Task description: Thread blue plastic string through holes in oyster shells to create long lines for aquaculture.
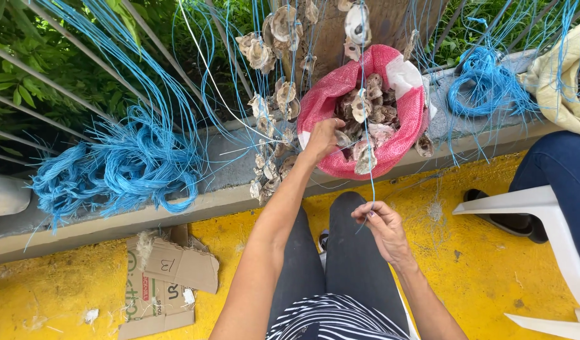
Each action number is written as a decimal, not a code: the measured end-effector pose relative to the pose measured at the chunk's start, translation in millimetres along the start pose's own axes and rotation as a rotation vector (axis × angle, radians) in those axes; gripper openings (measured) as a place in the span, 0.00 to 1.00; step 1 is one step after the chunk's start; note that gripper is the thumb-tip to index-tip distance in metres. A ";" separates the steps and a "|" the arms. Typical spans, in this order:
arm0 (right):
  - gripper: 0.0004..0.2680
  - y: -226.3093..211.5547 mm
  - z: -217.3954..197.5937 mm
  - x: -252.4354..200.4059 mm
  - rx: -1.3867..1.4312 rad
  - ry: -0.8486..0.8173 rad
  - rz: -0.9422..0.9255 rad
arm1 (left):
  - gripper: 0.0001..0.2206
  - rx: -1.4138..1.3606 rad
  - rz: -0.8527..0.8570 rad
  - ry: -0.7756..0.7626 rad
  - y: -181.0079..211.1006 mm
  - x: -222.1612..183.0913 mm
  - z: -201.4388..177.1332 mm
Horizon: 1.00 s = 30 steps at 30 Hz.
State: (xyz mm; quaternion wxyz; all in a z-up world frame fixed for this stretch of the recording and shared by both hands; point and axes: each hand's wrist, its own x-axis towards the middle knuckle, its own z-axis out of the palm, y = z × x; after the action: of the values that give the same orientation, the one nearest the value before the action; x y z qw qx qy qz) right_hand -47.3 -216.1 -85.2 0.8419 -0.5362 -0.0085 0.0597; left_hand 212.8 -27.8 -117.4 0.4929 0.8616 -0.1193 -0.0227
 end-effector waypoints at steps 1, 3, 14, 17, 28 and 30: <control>0.05 -5.3 -1.3 3.9 0.114 -0.031 0.041 | 0.18 0.150 0.092 -0.016 -7.0 4.6 1.5; 0.05 -10.6 -6.6 18.2 0.141 -0.036 0.013 | 0.15 0.365 0.077 -0.021 -2.0 15.1 -4.5; 0.05 -51.8 11.9 109.5 0.064 0.030 -0.203 | 0.09 0.734 0.271 0.123 -10.0 44.2 -5.8; 0.05 -48.1 13.6 120.2 0.020 0.093 -0.192 | 0.08 0.823 0.336 0.124 -10.7 53.4 2.7; 0.04 -35.0 11.7 125.2 -0.103 0.112 -0.131 | 0.19 0.830 0.368 0.301 -36.3 75.8 29.6; 0.04 -35.5 10.8 124.2 -0.084 0.125 -0.113 | 0.16 0.763 0.250 0.208 -22.3 74.6 23.5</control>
State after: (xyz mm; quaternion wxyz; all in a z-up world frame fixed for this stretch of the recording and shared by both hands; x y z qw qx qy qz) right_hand 78.5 -207.6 -54.7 0.8195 -0.5726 0.0113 -0.0220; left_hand 285.5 -53.8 -142.8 0.1466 0.9591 -0.1724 0.1702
